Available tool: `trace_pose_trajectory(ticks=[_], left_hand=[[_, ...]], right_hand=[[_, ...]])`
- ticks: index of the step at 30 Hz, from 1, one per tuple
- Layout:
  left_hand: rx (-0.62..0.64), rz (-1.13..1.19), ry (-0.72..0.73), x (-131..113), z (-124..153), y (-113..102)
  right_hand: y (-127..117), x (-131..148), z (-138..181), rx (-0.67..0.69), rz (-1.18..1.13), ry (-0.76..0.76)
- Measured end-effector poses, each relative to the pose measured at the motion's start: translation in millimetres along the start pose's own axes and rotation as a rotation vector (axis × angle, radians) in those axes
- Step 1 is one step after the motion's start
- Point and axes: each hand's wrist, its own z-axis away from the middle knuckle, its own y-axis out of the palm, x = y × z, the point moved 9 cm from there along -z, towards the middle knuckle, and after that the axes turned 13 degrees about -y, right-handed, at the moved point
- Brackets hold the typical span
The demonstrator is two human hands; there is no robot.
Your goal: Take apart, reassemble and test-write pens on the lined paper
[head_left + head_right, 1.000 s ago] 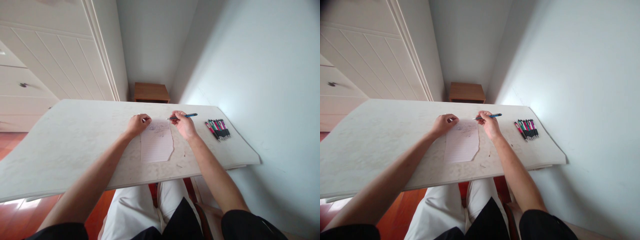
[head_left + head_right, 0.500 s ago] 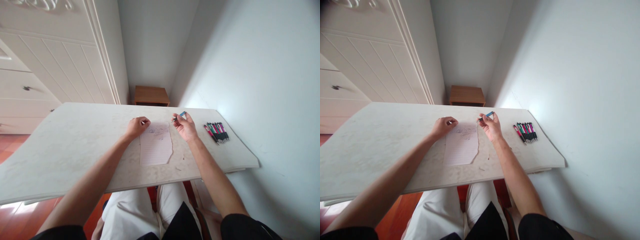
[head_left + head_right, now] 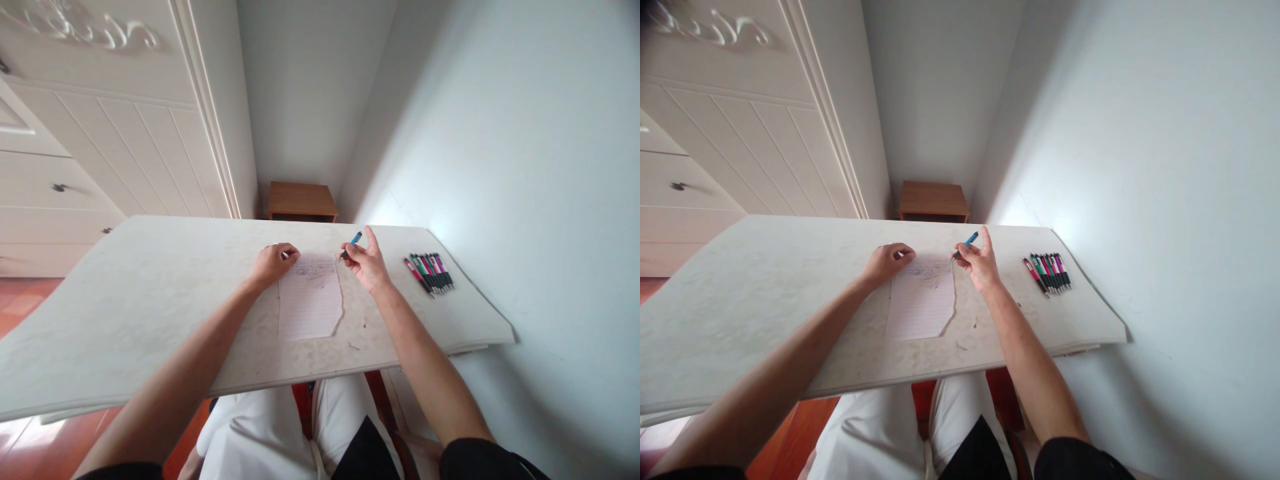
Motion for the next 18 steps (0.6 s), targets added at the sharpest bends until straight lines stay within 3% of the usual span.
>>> trace_pose_trajectory(ticks=[10,18], left_hand=[[0.0,-0.003,-0.004,0,0,-1],[0.007,-0.006,-0.014,1,-1,1]], right_hand=[[13,-3,10,0.134,0.129,0.125],[15,-4,10,0.111,0.115,0.123]])
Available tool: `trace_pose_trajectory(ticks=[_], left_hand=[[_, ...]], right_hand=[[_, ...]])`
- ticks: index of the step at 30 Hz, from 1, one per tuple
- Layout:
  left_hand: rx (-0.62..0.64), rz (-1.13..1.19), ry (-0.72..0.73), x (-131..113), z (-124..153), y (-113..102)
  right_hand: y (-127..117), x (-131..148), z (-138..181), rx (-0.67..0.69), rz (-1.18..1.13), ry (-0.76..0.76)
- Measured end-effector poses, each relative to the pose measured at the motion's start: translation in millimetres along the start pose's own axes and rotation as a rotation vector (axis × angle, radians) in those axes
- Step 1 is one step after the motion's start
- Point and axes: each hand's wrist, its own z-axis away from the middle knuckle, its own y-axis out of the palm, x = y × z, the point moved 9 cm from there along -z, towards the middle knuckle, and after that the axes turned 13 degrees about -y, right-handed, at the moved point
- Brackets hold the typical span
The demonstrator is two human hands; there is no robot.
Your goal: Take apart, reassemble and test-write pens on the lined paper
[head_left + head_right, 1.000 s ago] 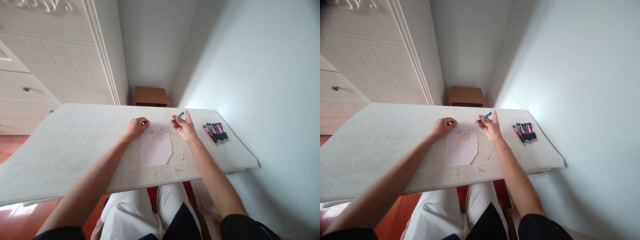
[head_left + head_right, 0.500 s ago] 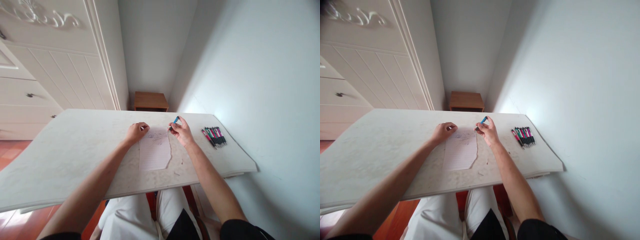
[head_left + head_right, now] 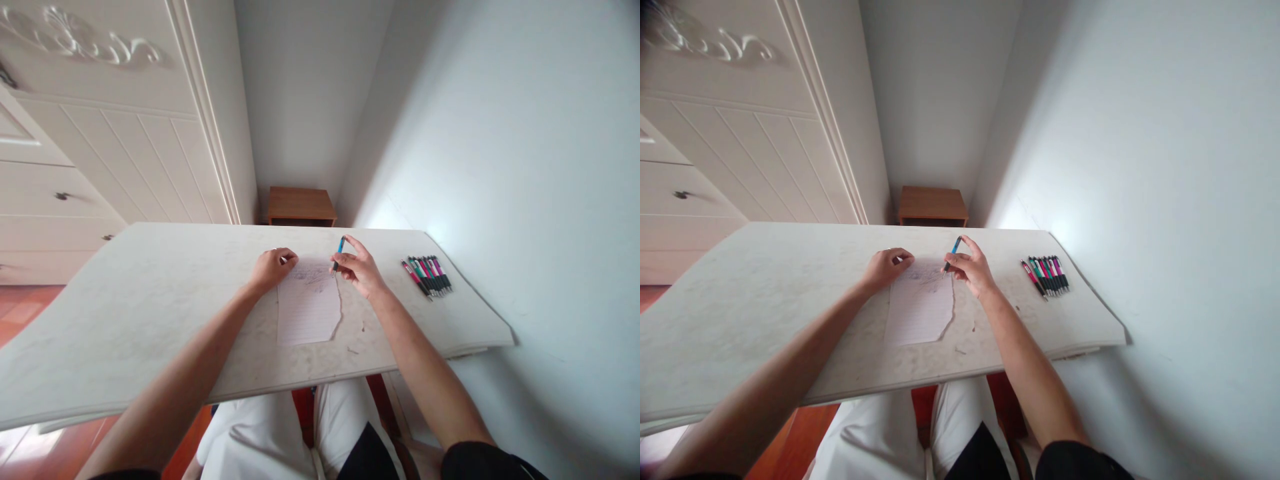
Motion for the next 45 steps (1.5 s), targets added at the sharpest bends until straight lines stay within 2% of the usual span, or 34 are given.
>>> trace_pose_trajectory(ticks=[15,20,25,35,39,45], left_hand=[[-0.012,0.002,0.0,4,-3,2],[-0.021,-0.011,0.004,4,-4,2],[-0.02,-0.013,-0.009,4,-4,0],[-0.013,-0.024,-0.01,4,-4,-2],[0.003,-0.023,-0.026,3,-4,-2],[0.005,-0.021,-0.027,4,-4,-2]], right_hand=[[-3,-4,2,-0.015,0.109,0.03],[8,-8,4,0.096,0.194,0.052],[12,-14,-2,0.185,0.309,-0.028],[-2,-5,-9,0.056,0.342,-0.117],[-9,-2,-11,0.044,0.35,-0.161],[-36,18,7,-0.001,0.562,-0.28]])
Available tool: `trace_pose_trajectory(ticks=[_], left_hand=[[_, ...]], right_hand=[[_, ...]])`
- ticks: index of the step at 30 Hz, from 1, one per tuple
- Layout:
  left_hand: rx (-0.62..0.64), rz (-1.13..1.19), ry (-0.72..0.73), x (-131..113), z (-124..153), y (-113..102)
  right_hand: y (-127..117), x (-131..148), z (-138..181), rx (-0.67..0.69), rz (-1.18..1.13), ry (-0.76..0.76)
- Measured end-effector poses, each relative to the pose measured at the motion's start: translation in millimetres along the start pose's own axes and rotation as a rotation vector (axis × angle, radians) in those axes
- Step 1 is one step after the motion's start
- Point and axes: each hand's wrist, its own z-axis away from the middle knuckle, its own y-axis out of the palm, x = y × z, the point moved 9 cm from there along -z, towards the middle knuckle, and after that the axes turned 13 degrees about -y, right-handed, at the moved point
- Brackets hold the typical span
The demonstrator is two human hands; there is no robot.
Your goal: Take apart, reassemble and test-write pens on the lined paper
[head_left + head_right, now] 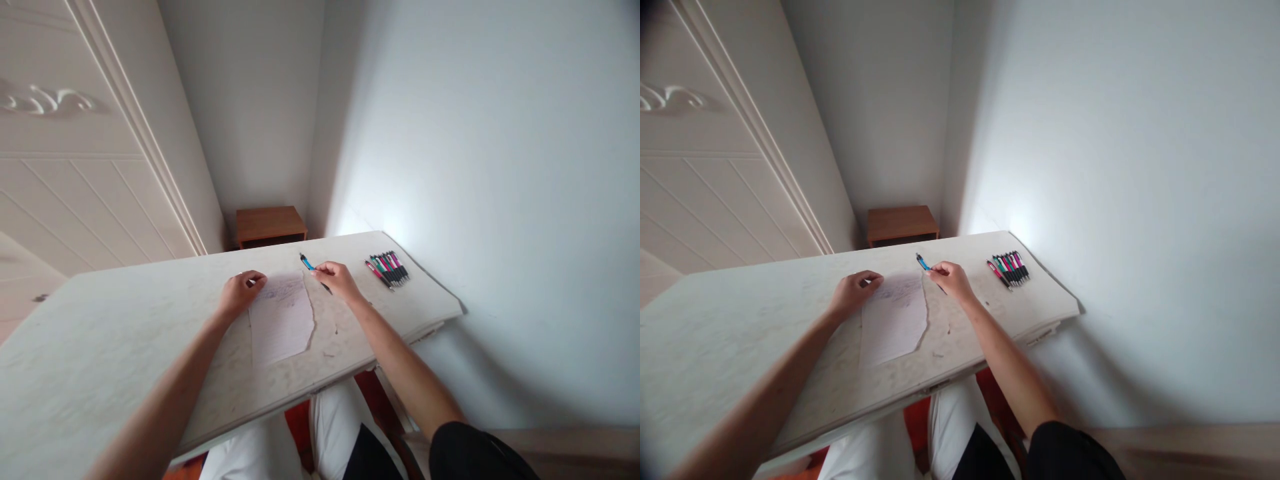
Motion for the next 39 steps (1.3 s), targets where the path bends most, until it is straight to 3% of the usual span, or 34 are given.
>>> trace_pose_trajectory(ticks=[5,10,20,32,36,39], left_hand=[[-0.012,0.019,0.029,0,-1,0],[-0.017,0.025,0.028,-1,0,-1],[-0.024,0.017,0.034,-1,-1,-1],[-0.034,0.016,0.024,-1,-1,-1],[-0.057,0.069,0.049,-3,1,-4],[-0.201,0.156,0.09,-7,7,-20]], right_hand=[[-53,0,20,-0.06,0.272,-0.01],[-98,-1,30,-0.037,0.53,0.014],[-149,-12,47,-0.056,0.89,0.194],[-156,-16,47,-0.108,0.981,0.199],[-150,7,52,-0.235,0.923,0.018],[-119,31,69,-0.242,0.811,-0.17]])
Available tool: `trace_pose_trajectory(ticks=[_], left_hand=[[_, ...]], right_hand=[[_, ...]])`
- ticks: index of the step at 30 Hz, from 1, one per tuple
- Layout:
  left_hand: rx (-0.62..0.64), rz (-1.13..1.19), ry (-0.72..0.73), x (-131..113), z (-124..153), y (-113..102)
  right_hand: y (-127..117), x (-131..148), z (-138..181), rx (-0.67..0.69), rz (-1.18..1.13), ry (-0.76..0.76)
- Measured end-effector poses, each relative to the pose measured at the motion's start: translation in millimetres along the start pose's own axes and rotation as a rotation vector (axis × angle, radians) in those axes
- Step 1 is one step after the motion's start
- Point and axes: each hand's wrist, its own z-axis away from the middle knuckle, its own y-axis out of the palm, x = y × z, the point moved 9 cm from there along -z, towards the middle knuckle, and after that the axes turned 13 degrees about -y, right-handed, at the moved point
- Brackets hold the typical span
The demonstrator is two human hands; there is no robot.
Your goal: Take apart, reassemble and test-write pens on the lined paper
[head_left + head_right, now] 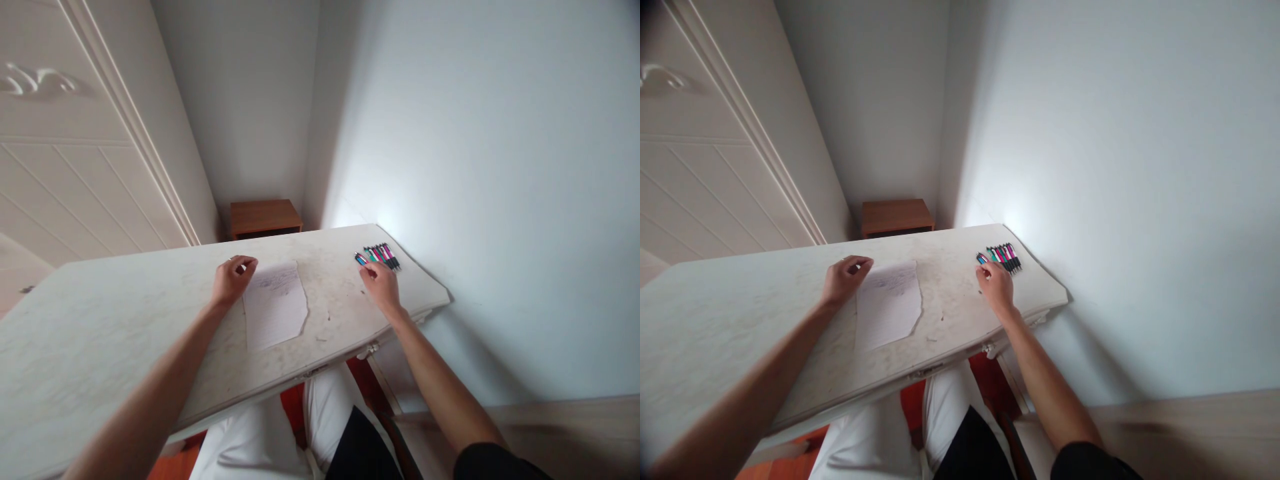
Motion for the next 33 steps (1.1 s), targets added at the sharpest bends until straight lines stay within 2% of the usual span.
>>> trace_pose_trajectory(ticks=[3,6,8,11,15,22,25,28,31,33], left_hand=[[-0.107,0.052,-0.021,0,2,-14],[-0.059,0.045,-0.061,4,3,-12],[-0.001,0.014,-0.068,6,5,-8],[0.03,-0.017,-0.088,10,10,-8],[-0.019,0.016,-0.201,19,22,-19],[0.03,0.201,-0.315,32,76,-38],[0.057,0.237,-0.336,36,95,-47],[0.058,0.241,-0.335,37,99,-51],[0.046,0.24,-0.336,40,96,-50],[0.061,0.219,-0.312,41,93,-46]], right_hand=[[23,51,25,0.154,-0.144,-0.132],[51,94,49,0.396,-0.29,-0.279],[56,99,53,0.4,-0.38,-0.239],[51,83,49,0.302,-0.523,-0.059],[45,59,50,0.212,-0.697,0.143],[45,55,56,0.18,-0.817,0.173],[42,54,52,0.123,-0.734,0.105],[24,35,40,0.009,-0.536,-0.015],[-2,-9,25,-0.081,-0.257,-0.041],[-15,-50,15,-0.06,-0.07,0.091]])
